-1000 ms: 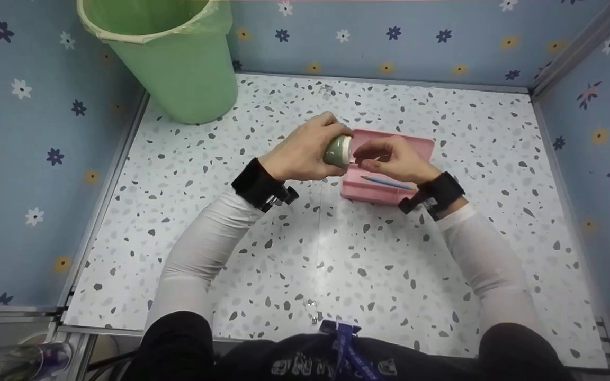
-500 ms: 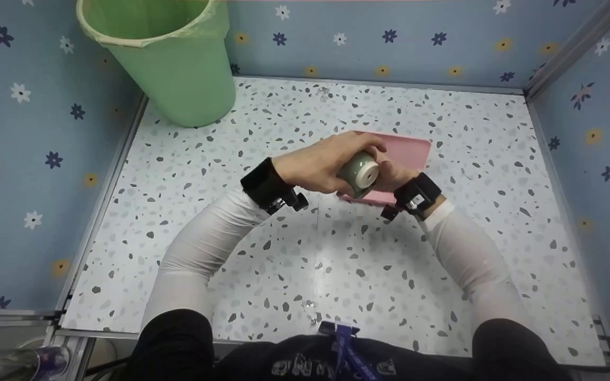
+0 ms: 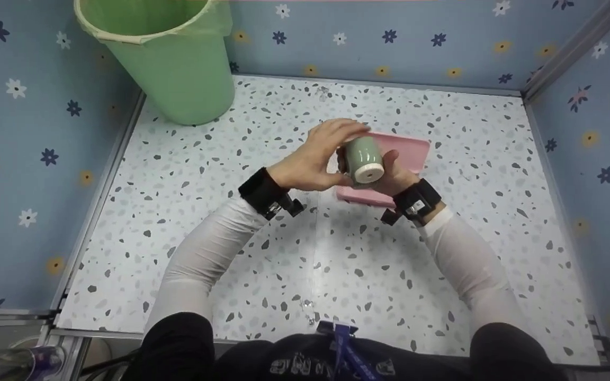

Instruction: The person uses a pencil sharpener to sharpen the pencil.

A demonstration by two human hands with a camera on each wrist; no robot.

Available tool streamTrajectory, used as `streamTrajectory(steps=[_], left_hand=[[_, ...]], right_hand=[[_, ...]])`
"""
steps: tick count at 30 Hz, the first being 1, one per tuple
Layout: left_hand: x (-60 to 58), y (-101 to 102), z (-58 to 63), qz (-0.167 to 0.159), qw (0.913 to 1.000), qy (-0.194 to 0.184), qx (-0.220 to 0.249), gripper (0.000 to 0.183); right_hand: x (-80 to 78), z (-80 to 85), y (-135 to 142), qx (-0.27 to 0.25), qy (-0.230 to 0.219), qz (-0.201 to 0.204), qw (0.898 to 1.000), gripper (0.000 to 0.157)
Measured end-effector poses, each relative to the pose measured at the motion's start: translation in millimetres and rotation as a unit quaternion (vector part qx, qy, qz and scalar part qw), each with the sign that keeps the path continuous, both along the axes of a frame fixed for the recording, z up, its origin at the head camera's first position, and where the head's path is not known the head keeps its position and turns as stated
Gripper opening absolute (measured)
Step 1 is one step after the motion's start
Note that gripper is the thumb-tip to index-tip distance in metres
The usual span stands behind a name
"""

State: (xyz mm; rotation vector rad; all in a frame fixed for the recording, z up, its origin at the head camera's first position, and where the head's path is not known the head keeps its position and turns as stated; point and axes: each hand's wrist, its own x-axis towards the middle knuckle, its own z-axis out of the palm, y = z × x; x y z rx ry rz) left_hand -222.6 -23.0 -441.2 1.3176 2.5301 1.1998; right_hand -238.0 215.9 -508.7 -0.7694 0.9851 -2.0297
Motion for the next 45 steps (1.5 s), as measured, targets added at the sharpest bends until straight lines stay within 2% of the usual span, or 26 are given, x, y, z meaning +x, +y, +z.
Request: streamTrajectory(steps=[2, 3, 4, 7, 10, 12, 16, 19, 22, 26, 29, 35, 45], left_hand=[[-2.1, -1.3, -12.5, 0.038, 0.9975, -0.033, 0.049, 0.105], [-2.9, -1.2, -17.9, 0.053, 0.9952, -0.048, 0.067, 0.105], [-3.2, -0.7, -22.1, 0.064, 0.9929, -0.062, 0.079, 0.103], [-3.0, 3.7, -32.1, 0.072, 0.9865, -0.106, 0.102, 0.089], [-0.8, 10.2, -37.9, 0.077, 0.9810, -0.136, 0.115, 0.072], [0.8, 15.0, -40.6, 0.090, 0.9751, -0.156, 0.130, 0.068], [1.9, 23.6, -41.8, 0.125, 0.9648, -0.179, 0.146, 0.062], [-0.4, 26.1, -43.3, 0.136, 0.9633, -0.176, 0.150, 0.065], [-2.8, 25.6, -45.0, 0.137, 0.9641, -0.172, 0.149, 0.067], [-4.7, 25.0, -46.7, 0.143, 0.9678, -0.166, 0.124, 0.063], [-6.1, 25.6, -49.4, 0.153, 0.9695, -0.160, 0.105, 0.061], [-9.0, 23.5, -55.4, 0.154, 0.9707, -0.161, 0.090, 0.065], [-6.2, 17.9, -56.0, 0.147, 0.9723, -0.153, 0.098, 0.068]], right_hand=[[0.2, 4.7, 0.1, -0.013, -0.037, -0.032, 0.999, 0.100], [0.3, 6.6, -0.7, -0.001, -0.023, -0.070, 0.997, 0.100], [0.7, 7.7, -0.5, -0.005, -0.028, -0.094, 0.995, 0.100], [3.5, 8.1, -0.3, -0.002, -0.028, -0.167, 0.986, 0.091], [7.8, 6.2, -3.2, 0.016, -0.013, -0.238, 0.971, 0.081], [11.3, 5.4, -6.0, 0.033, -0.005, -0.282, 0.959, 0.079], [17.1, 5.0, -8.8, 0.057, 0.004, -0.349, 0.936, 0.086], [17.7, 3.4, -5.6, 0.069, 0.010, -0.371, 0.926, 0.098], [15.3, 1.6, 0.4, 0.107, 0.038, -0.387, 0.915, 0.108], [11.8, 0.4, 8.1, 0.171, 0.096, -0.402, 0.894, 0.107], [10.3, 1.1, 10.6, 0.198, 0.131, -0.396, 0.887, 0.101], [8.9, 1.8, 7.9, 0.227, 0.177, -0.398, 0.871, 0.101], [10.3, 0.6, 2.8, 0.224, 0.203, -0.426, 0.853, 0.105]])
